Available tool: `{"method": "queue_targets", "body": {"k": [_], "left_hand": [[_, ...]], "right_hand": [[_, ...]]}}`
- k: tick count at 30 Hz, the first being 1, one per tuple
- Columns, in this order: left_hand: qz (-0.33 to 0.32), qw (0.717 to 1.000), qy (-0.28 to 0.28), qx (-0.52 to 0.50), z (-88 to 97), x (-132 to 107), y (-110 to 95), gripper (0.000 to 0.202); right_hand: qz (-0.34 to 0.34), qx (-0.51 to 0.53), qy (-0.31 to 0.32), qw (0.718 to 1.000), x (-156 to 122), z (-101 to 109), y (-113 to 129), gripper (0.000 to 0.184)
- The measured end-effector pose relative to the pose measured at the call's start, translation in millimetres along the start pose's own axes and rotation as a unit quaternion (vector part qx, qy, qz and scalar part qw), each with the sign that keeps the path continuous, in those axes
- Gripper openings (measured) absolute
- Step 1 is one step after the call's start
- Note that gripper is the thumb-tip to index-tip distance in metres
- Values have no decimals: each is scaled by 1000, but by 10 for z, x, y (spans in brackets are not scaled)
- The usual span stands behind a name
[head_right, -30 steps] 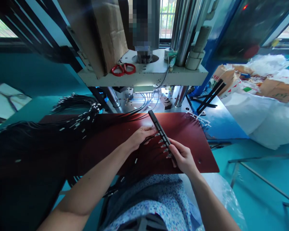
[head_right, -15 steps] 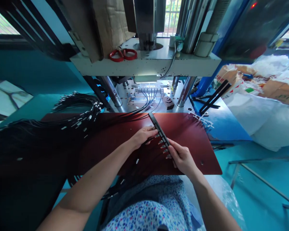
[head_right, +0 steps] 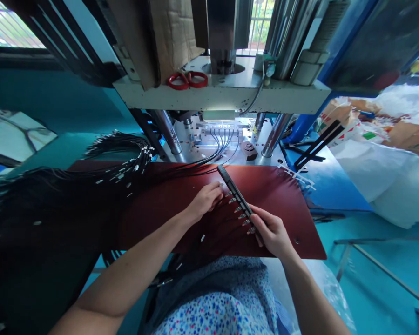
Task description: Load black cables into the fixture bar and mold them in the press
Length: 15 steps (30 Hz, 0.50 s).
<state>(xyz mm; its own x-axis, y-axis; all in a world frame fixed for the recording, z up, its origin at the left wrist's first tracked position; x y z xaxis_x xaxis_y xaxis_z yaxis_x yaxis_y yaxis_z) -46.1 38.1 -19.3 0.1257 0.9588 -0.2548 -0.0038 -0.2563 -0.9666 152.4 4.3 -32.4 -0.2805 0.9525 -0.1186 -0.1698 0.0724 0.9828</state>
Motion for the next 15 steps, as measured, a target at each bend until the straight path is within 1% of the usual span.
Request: {"method": "queue_targets", "body": {"k": [3, 6, 11, 13, 15], "left_hand": [[-19, 999, 22, 18, -20, -15, -30, 27], [-4, 1000, 22, 5, 21, -14, -34, 29], [46, 995, 89, -25, 94, 48, -23, 22], [47, 993, 110, -20, 121, 78, -18, 21], [41, 992, 118, -10, 138, 99, -5, 21]], "right_hand": [[2, -6, 14, 1000, -7, 5, -6, 48], [10, -19, 28, 999, -5, 11, -28, 46], [15, -42, 54, 998, 14, 18, -43, 47], [23, -57, 67, 996, 20, 6, -22, 48], [40, -85, 79, 992, 23, -16, 18, 47]]}}
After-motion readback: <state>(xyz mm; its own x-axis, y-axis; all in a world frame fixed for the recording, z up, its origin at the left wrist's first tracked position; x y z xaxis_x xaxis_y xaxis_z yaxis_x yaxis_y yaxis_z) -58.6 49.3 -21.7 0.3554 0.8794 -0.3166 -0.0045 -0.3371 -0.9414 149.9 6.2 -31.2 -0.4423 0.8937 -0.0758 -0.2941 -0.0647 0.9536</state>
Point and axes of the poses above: each hand's wrist, its own x-axis towards the middle knuckle, its own z-axis out of the back of the hand, y = z × x, the point moved 3 cm from there along x, towards the middle knuckle, and after that the axes turned 1 degree about y, right-handed, at the moved point
